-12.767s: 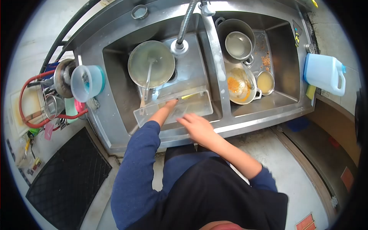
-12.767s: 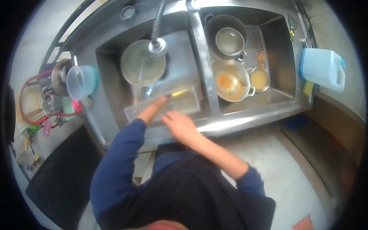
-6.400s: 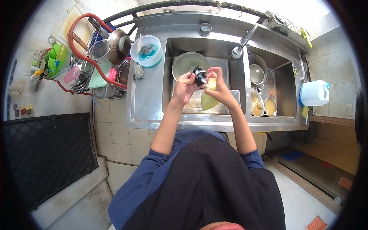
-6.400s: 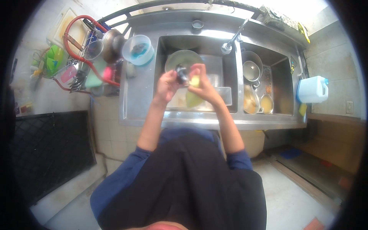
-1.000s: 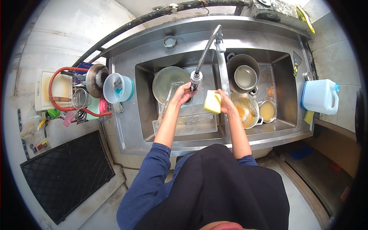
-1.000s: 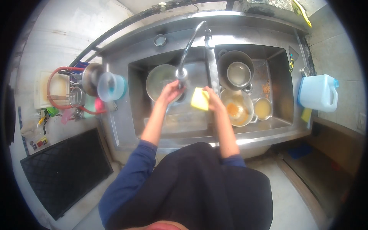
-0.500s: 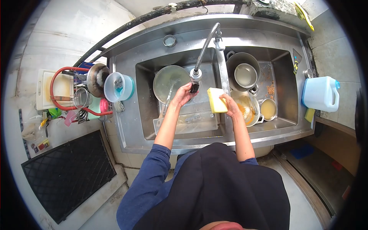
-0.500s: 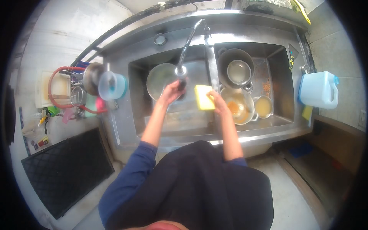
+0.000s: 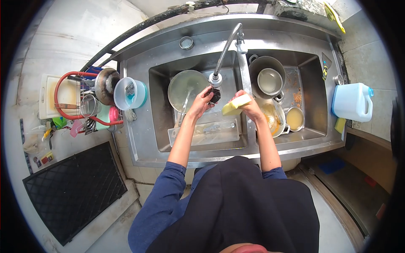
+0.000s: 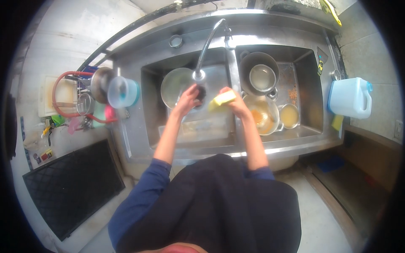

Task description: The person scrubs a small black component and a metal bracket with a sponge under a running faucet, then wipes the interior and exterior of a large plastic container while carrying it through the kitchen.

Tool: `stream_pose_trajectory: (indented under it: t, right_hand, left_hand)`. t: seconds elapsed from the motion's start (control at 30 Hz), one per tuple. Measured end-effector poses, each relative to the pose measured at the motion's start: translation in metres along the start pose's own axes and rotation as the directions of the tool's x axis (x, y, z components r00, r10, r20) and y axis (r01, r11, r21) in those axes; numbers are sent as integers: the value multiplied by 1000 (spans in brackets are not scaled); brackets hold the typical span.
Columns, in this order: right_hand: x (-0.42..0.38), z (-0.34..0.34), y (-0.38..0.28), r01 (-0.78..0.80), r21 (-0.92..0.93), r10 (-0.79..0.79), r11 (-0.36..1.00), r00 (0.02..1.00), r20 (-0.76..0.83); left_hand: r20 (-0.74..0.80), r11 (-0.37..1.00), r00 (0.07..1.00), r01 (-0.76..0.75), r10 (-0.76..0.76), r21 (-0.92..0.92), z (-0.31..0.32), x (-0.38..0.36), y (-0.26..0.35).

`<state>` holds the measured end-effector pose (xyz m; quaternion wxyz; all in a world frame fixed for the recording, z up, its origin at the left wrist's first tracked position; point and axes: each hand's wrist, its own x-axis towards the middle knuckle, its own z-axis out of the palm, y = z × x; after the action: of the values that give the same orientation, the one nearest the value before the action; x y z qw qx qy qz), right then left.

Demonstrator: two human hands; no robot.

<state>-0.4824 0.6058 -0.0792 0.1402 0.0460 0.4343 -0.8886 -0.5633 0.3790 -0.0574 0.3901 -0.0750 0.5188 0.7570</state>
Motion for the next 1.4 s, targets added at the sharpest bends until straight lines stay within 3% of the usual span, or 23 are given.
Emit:
stream_pose_trajectory:
  t: [0.07, 0.17, 0.27, 0.3, 0.37, 0.4, 0.47, 0.53, 0.6, 0.73, 0.8, 0.87, 0.93, 1.0, 1.07, 1.13, 1.17, 1.27, 1.33, 1.4]
  right_hand:
    - [-1, 18, -21, 85, -81, -84, 993, 996, 16]
    - [2, 27, -32, 101, -125, -105, 987, 994, -30]
    - [9, 28, -32, 2, -290, -44, 957, 990, -137]
    - [14, 30, -31, 2, -292, -43, 956, 990, -133]
    - [26, 35, -23, -112, -291, 70, 950, 986, -150]
    - [34, 30, -13, -112, -293, 71, 950, 987, -146]
    - [60, 11, 25, -107, -135, 83, 985, 982, -169]
    - [83, 6, 42, -55, -154, 32, 987, 988, -152]
    - [97, 7, 51, -75, -28, 71, 997, 989, -128]
    - [99, 22, 41, -132, -79, 114, 988, 973, -203]
    - [93, 26, 36, -181, -30, 170, 983, 961, -220]
    - [87, 29, 34, -232, -317, 139, 920, 947, -289]
    - [81, 30, 31, -259, -366, 144, 894, 939, -313]
    - [79, 34, 29, -166, -488, -25, 857, 932, -362]
    - [74, 40, 16, -149, -467, -10, 872, 947, -322]
    - [66, 53, -6, -184, -456, 120, 871, 979, -166]
    - [70, 40, 5, -225, -453, 170, 862, 972, -161]
    - [64, 33, 1, -129, -501, 124, 856, 991, -44]
    - [61, 36, -2, -73, -449, 57, 891, 997, -49]
    - [60, 41, -9, -21, -603, -1, 798, 999, -36]
  left_hand:
    - [2, 993, 995, -96, 97, 68, 5, -5, 5]
    - [-71, 992, 990, -118, 121, 55, 10, -12, 10]
    - [-117, 995, 988, -97, 98, 15, 1, -6, 6]
    - [-119, 995, 988, -100, 101, 13, -2, -4, 3]
    - [-334, 991, 933, -119, 134, 66, -9, -2, -5]
    - [-336, 990, 932, -122, 136, 65, -13, -2, -8]
    - [-424, 990, 898, -143, 123, -16, -27, -1, -18]
    - [-416, 985, 898, -168, 140, -30, -39, -7, -26]
    - [-446, 982, 884, -180, 139, -50, -46, -16, -28]
    - [-476, 982, 871, -173, 119, -72, -65, -31, -35]
    - [-472, 981, 872, -181, 126, -73, -70, -36, -36]
    - [-434, 979, 885, -204, 171, -30, -65, -43, -31]
    - [-400, 973, 897, -226, 189, -48, -56, -44, -27]
    - [-357, 966, 909, -251, 214, -60, -47, -39, -21]
    - [-242, 935, 936, -302, 254, -187, -38, -34, -20]
    - [-233, 921, 938, -311, 257, -235, -30, -28, -18]
    - [-230, 925, 941, -301, 248, -233, -26, -25, -16]
    - [-222, 933, 949, -276, 226, -229, -18, -17, -12]
    - [-221, 938, 952, -261, 211, -230, -11, -15, -10]
    - [-238, 964, 944, -253, 228, -77, -1, -14, -5]
